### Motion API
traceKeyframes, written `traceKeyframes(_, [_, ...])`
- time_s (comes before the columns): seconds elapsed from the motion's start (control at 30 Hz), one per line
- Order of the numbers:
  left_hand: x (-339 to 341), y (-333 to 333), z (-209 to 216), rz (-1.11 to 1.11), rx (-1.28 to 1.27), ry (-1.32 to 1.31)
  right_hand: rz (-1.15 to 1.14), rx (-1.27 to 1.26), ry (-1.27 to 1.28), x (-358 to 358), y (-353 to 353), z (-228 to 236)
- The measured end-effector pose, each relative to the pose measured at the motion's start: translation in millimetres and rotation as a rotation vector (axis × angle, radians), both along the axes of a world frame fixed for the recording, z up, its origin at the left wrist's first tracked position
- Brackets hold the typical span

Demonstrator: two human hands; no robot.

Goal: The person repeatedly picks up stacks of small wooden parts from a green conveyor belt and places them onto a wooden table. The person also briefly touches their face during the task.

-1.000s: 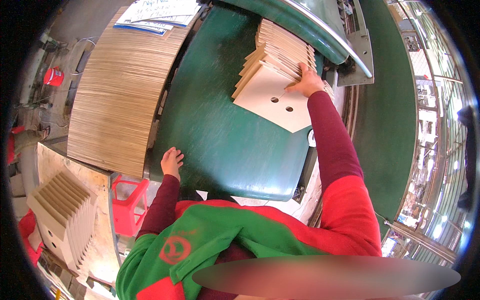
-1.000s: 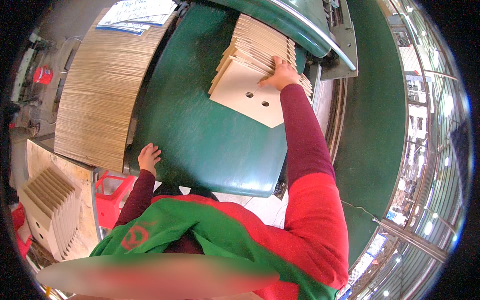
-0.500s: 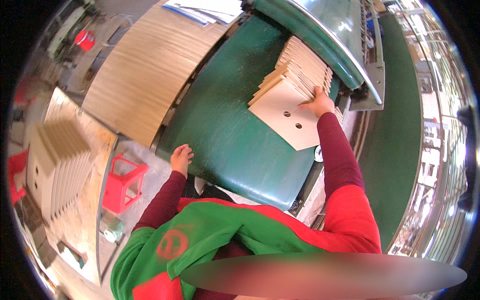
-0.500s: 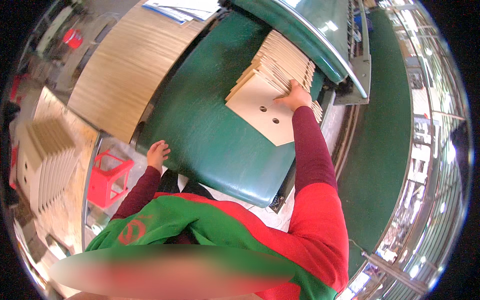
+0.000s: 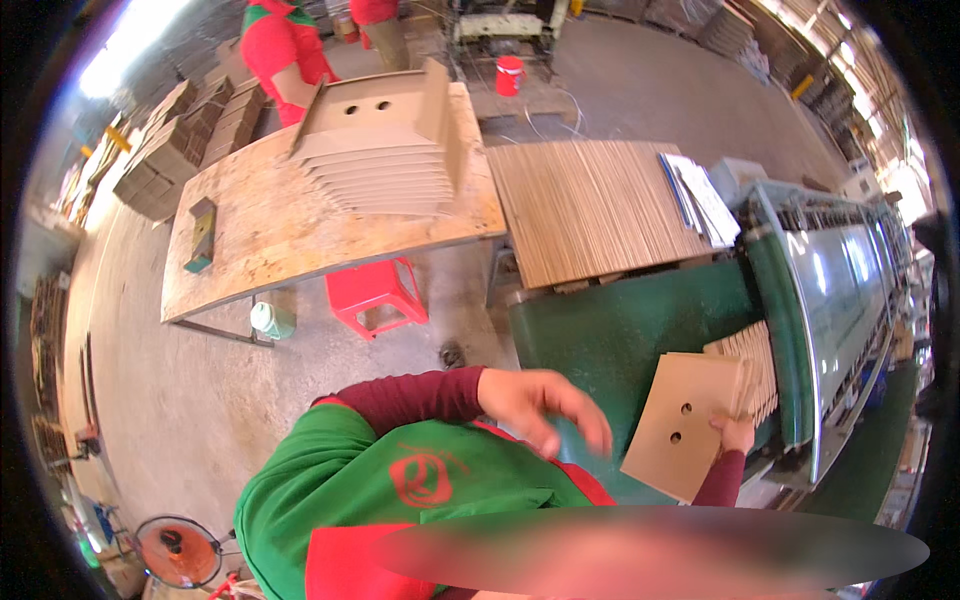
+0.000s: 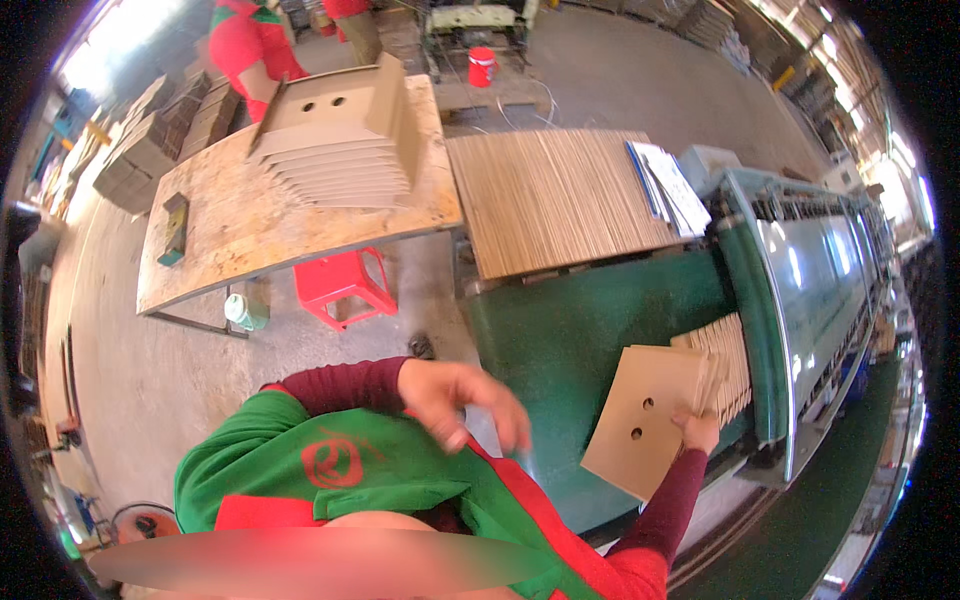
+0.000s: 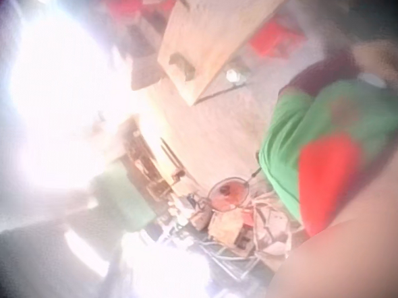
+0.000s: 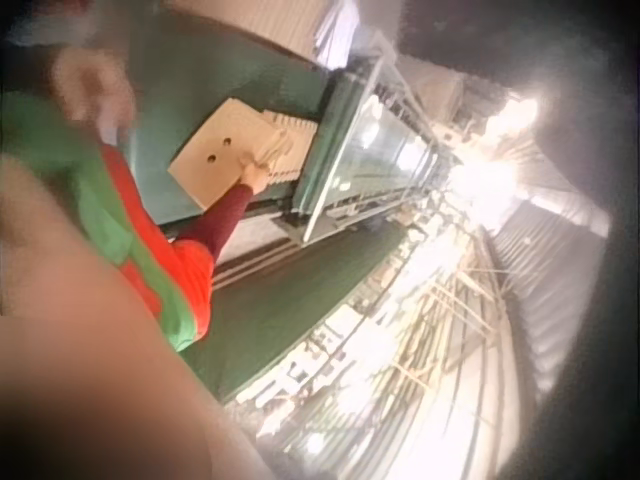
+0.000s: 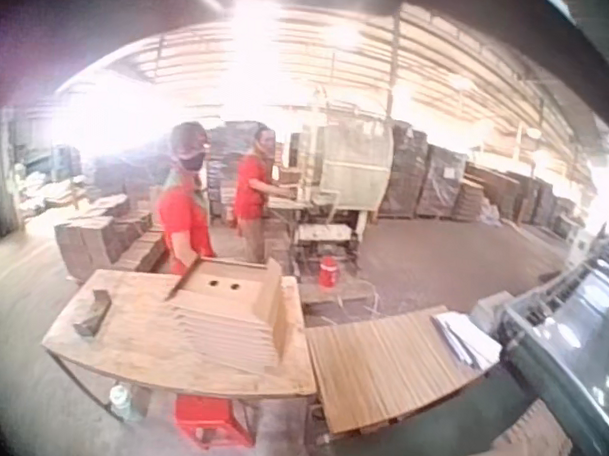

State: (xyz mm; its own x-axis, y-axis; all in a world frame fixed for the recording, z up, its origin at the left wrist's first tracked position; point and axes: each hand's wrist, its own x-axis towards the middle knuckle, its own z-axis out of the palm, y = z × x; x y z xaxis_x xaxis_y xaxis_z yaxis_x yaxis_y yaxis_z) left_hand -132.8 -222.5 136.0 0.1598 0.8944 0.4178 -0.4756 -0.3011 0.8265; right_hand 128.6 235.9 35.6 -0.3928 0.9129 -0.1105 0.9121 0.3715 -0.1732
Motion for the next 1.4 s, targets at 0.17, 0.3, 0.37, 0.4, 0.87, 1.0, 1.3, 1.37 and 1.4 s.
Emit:
traceKeyframes(0.17, [23.5, -23.1, 91.1, -0.576, 0.706, -0.031, 0.053, -0.448, 1.113, -40.6, -69.2, 25.3])
traceKeyframes(0.3, [48.5, -51.6, 105.5, -0.100, 0.901, 0.271, -0.176, -0.813, 1.540, -137.7, -180.6, 55.0])
traceKeyframes(0.37, [44.2, -61.6, 107.7, -0.023, 0.937, 0.517, -0.133, -0.858, 1.758, -211.4, -245.9, 76.5])
traceKeyframes(0.4, [39.6, -70.3, 109.2, 0.023, 0.939, 0.634, -0.095, -0.861, 1.824, -249.2, -280.1, 88.3])
traceKeyframes(0.87, [-83.3, -232.3, 121.4, 0.443, 0.802, 0.690, 0.466, -1.596, 1.916, -567.7, -634.0, 168.1])
traceKeyframes(1.0, [-91.0, -264.3, 119.7, 0.708, 0.757, 0.749, 0.228, -1.563, 1.986, -597.9, -670.7, 152.4])
traceKeyframes(1.3, [-130.4, -281.8, 112.8, 0.402, 0.701, 0.766, -0.418, -1.234, 1.551, -630.0, -681.0, 95.3])
traceKeyframes(1.37, [-132.2, -275.9, 112.0, 0.392, 0.633, 0.754, -0.426, -1.192, 1.601, -638.0, -682.6, 76.0])
traceKeyframes(1.4, [-130.9, -274.9, 111.9, 0.455, 0.656, 0.739, -0.441, -1.181, 1.622, -641.2, -682.1, 68.3])
